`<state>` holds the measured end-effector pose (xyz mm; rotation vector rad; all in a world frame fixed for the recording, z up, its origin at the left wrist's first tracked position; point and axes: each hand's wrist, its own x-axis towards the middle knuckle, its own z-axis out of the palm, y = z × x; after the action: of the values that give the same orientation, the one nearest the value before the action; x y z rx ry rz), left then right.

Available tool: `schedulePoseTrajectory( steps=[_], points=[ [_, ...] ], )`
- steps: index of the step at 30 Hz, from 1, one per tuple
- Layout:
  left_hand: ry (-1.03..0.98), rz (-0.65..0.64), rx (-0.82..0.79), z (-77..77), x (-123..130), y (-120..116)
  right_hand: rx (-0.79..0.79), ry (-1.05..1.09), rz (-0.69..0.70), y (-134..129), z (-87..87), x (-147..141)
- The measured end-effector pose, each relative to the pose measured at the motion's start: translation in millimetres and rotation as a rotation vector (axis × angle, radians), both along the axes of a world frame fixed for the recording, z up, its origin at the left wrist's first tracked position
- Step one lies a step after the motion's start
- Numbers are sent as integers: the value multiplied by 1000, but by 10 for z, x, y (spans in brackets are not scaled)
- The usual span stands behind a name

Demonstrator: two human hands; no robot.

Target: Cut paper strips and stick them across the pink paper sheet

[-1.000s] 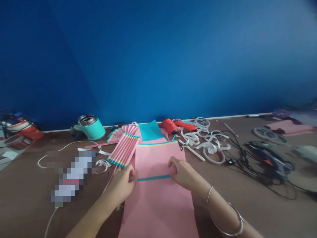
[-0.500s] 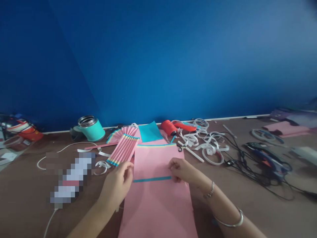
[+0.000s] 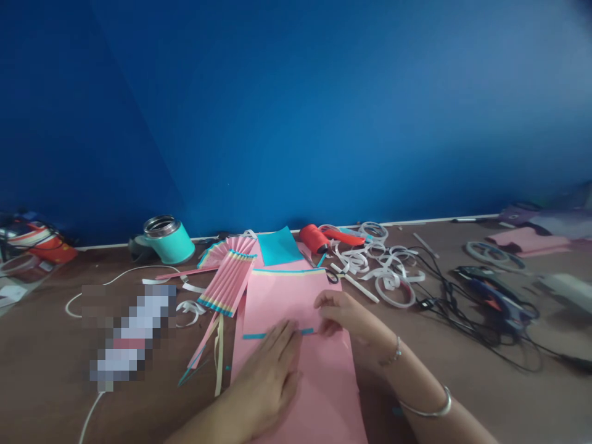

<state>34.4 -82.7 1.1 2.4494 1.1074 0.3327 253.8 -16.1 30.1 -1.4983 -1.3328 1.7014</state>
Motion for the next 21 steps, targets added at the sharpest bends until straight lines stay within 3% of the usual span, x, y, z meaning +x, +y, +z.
schedulePoseTrajectory(
  steps=[5, 10, 13, 17, 21],
  points=[
    [-44, 18, -13, 23, 20, 9, 29, 210, -197, 31, 97, 122],
    [-73, 35, -5, 17, 15, 5, 296, 223, -346, 110, 116, 275],
    [-82, 74, 10, 11, 0, 7, 406, 101, -443, 166, 73, 359],
    [-147, 153, 28, 34, -26, 36, 411, -92, -411, 201, -55, 343],
    [-408, 267, -83, 82, -55, 109, 459, -300, -284, 219, -186, 270]
  ],
)
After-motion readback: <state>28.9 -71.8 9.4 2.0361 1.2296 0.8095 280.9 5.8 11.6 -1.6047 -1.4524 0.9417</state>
